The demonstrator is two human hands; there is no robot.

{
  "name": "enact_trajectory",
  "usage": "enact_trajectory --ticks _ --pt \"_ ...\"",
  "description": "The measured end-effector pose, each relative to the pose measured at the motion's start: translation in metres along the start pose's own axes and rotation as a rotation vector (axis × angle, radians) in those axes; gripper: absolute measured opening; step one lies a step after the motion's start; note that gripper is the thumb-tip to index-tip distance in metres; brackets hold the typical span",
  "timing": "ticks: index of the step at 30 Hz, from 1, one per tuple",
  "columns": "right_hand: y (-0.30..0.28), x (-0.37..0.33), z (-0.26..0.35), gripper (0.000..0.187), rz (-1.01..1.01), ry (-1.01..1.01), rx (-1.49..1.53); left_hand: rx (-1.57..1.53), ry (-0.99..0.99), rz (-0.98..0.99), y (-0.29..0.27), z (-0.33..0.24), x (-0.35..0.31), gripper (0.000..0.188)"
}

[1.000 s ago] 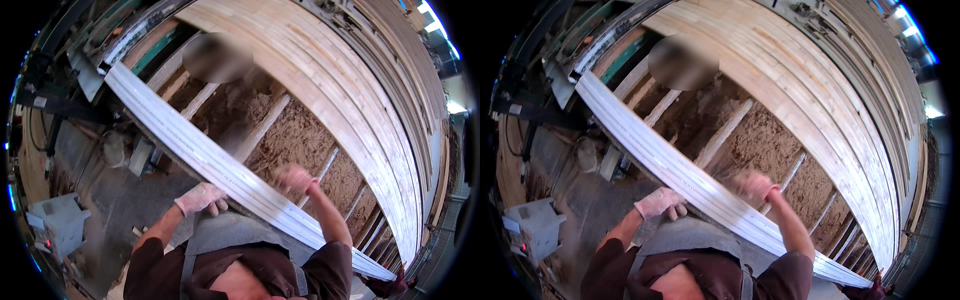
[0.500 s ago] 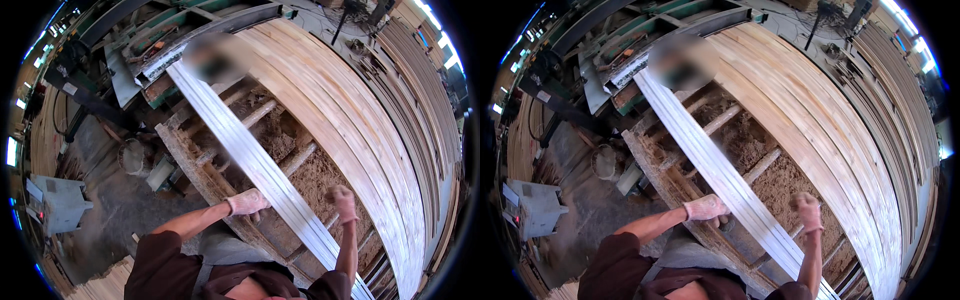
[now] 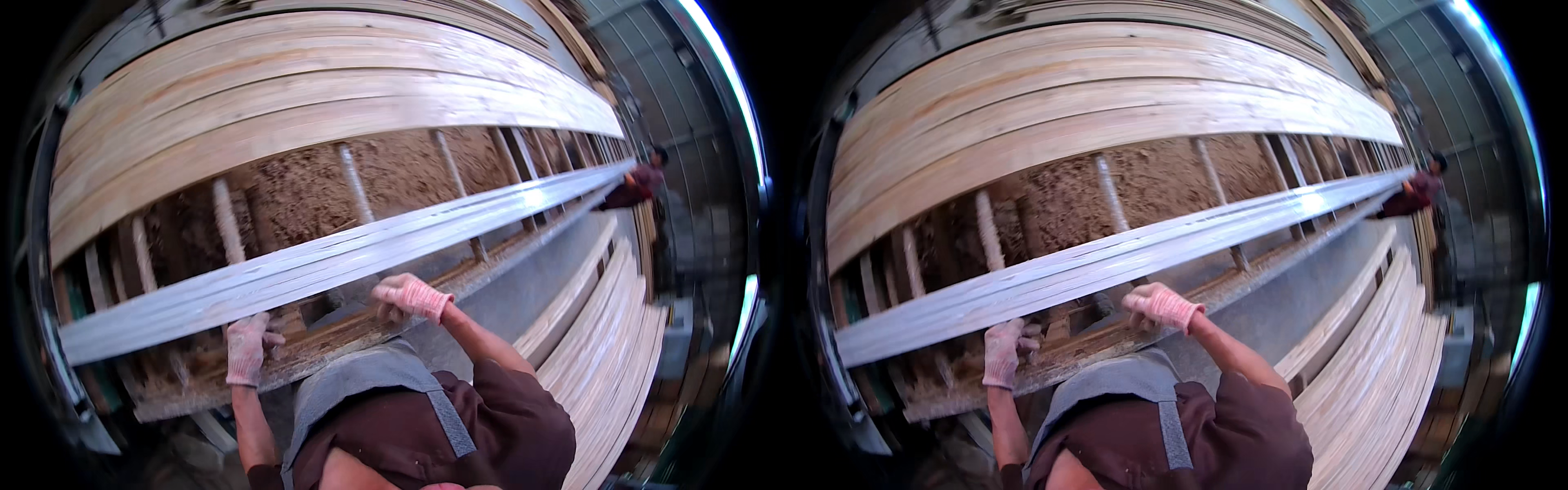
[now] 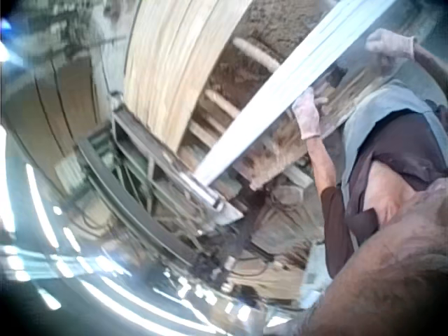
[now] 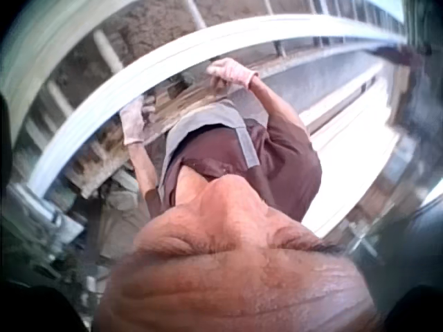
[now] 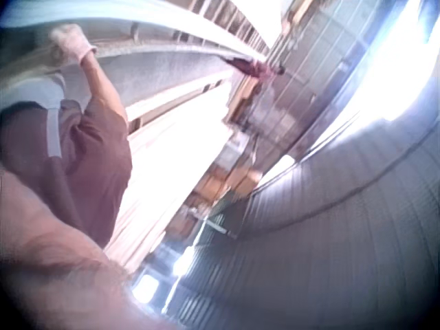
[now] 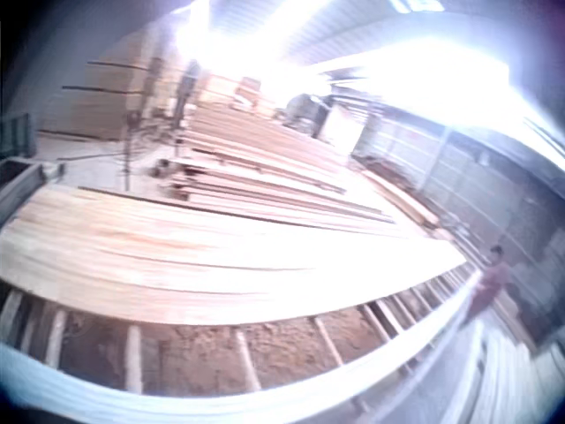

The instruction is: The person picks up wooden planks from a stack and places them onto a metal rack. They then use a brush to apply a white substance, likely glue, to the surface of the planks. The person repeats this process for multiple planks.

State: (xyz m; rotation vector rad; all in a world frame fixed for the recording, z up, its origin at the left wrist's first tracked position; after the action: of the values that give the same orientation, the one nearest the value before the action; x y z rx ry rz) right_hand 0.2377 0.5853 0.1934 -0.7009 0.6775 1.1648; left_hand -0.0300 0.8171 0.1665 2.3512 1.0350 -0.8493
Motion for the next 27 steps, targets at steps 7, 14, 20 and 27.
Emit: enact_trajectory --ticks 7,14,20,27 --pt "-0.062 -0.007 -0.094 0.043 -0.647 -0.050 0.924 -0.040 0.044 0.059 -0.005 0.006 0.002 0.033" --pt "-0.063 0.060 -0.059 0.068 -0.399 -0.572 1.397 -0.156 0.034 0.025 -0.002 -0.007 0.011 0.027" --pt "-0.066 0.089 -0.038 0.084 -0.291 -0.698 1.632 -0.052 0.041 0.018 -0.037 -0.006 0.019 0.038" --pt "-0.079 0.112 -0.013 0.091 -0.462 -0.637 1.556 -0.875 0.165 -0.204 -0.133 0.025 0.036 0.105"
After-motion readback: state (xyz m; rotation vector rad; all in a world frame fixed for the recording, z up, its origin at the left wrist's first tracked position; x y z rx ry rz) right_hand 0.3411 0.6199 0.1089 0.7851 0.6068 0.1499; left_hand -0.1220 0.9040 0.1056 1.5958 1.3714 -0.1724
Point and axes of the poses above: each hand's wrist, its own x-axis towards the middle knuckle, its own y-axis out of the palm, z = x × y, the point moved 3 cm from there along x, towards the middle knuckle, and after that the axes turned 4 degrees about -x, right-handed, at the moved point
